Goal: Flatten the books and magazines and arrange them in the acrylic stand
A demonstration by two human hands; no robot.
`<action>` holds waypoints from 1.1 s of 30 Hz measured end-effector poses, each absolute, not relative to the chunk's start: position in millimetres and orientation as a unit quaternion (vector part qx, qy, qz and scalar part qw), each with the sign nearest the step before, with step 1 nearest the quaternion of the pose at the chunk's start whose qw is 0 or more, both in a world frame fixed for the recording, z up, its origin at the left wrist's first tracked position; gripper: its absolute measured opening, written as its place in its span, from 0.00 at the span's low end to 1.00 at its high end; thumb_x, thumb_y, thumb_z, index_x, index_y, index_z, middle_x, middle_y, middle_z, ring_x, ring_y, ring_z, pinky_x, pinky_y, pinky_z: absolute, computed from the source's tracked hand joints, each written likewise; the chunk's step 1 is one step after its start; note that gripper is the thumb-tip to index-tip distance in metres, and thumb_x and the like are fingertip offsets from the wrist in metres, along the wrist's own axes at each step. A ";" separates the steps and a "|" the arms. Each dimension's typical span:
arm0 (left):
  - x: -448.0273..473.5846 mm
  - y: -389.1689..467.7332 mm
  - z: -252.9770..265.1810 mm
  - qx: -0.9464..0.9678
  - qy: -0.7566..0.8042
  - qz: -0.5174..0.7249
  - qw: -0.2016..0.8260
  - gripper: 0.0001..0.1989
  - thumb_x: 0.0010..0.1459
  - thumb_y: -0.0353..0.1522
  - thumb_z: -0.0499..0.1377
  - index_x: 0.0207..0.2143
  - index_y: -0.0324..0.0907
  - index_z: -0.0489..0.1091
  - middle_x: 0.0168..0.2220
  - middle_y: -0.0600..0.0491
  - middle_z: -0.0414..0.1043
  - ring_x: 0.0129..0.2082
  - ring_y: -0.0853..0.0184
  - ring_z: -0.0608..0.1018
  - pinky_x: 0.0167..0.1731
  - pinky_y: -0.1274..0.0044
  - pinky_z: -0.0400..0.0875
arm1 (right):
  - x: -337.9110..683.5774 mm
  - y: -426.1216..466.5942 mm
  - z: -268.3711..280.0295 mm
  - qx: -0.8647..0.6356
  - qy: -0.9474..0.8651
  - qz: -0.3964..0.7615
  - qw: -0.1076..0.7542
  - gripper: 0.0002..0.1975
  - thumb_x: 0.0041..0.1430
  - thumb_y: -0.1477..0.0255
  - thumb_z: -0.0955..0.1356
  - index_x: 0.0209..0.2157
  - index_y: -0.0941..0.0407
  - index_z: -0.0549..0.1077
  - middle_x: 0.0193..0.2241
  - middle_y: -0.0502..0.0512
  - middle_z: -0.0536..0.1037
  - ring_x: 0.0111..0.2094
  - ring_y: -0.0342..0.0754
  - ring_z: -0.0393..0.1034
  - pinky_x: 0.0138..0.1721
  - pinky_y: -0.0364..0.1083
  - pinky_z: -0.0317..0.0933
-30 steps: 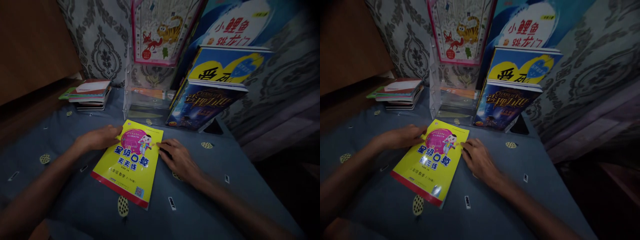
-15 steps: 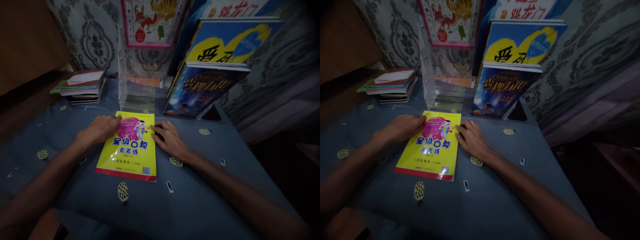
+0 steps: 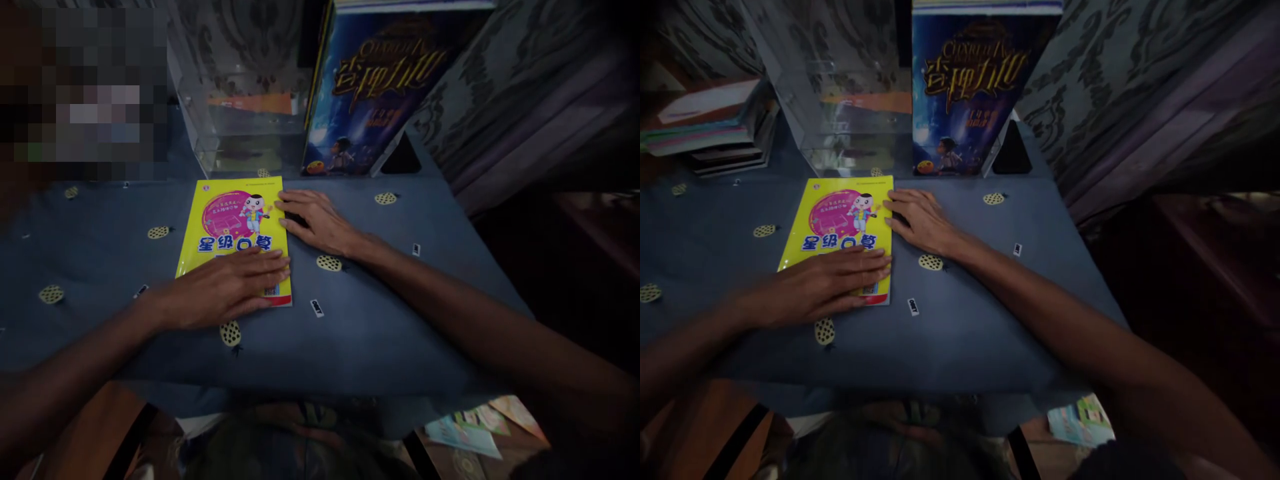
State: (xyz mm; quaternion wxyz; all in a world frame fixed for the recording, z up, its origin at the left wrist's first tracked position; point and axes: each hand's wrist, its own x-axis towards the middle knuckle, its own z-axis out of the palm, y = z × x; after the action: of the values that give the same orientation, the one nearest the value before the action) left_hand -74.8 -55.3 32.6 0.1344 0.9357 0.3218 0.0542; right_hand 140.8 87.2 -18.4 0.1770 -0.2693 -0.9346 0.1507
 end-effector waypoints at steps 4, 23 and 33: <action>-70.5 -85.5 30.9 0.934 0.324 0.064 0.132 0.23 0.73 0.34 0.48 0.68 0.46 0.57 0.68 0.50 0.59 0.69 0.65 0.61 0.69 0.67 0.56 | 139.7 82.9 -16.4 -0.282 -0.934 0.138 0.171 0.22 0.70 0.64 0.63 0.61 0.55 0.70 0.65 0.61 0.67 0.66 0.60 0.58 0.64 0.63 0.53; -62.2 -101.0 20.3 0.929 0.349 0.116 0.038 0.18 0.67 0.24 0.52 0.57 0.37 0.67 0.58 0.42 0.72 0.60 0.60 0.73 0.61 0.65 0.69 | 186.3 -35.5 -2.9 -0.135 -0.952 0.143 0.234 0.18 0.69 0.73 0.64 0.57 0.54 0.74 0.52 0.59 0.80 0.55 0.55 0.73 0.60 0.61 0.64; -94.2 -62.9 22.0 0.889 0.436 0.130 0.043 0.20 0.73 0.32 0.45 0.56 0.39 0.72 0.57 0.45 0.74 0.54 0.61 0.79 0.52 0.68 0.78 | 188.6 -38.0 -0.4 -0.113 -0.954 0.109 0.254 0.14 0.69 0.75 0.64 0.51 0.57 0.77 0.50 0.60 0.81 0.54 0.53 0.74 0.59 0.60 0.66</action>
State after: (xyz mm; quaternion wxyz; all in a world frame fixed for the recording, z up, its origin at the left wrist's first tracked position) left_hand -94.2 -62.9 22.0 0.0433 0.8894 0.4361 0.1302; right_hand 188.6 -38.0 -0.4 0.2543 -0.1127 -0.9544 0.1087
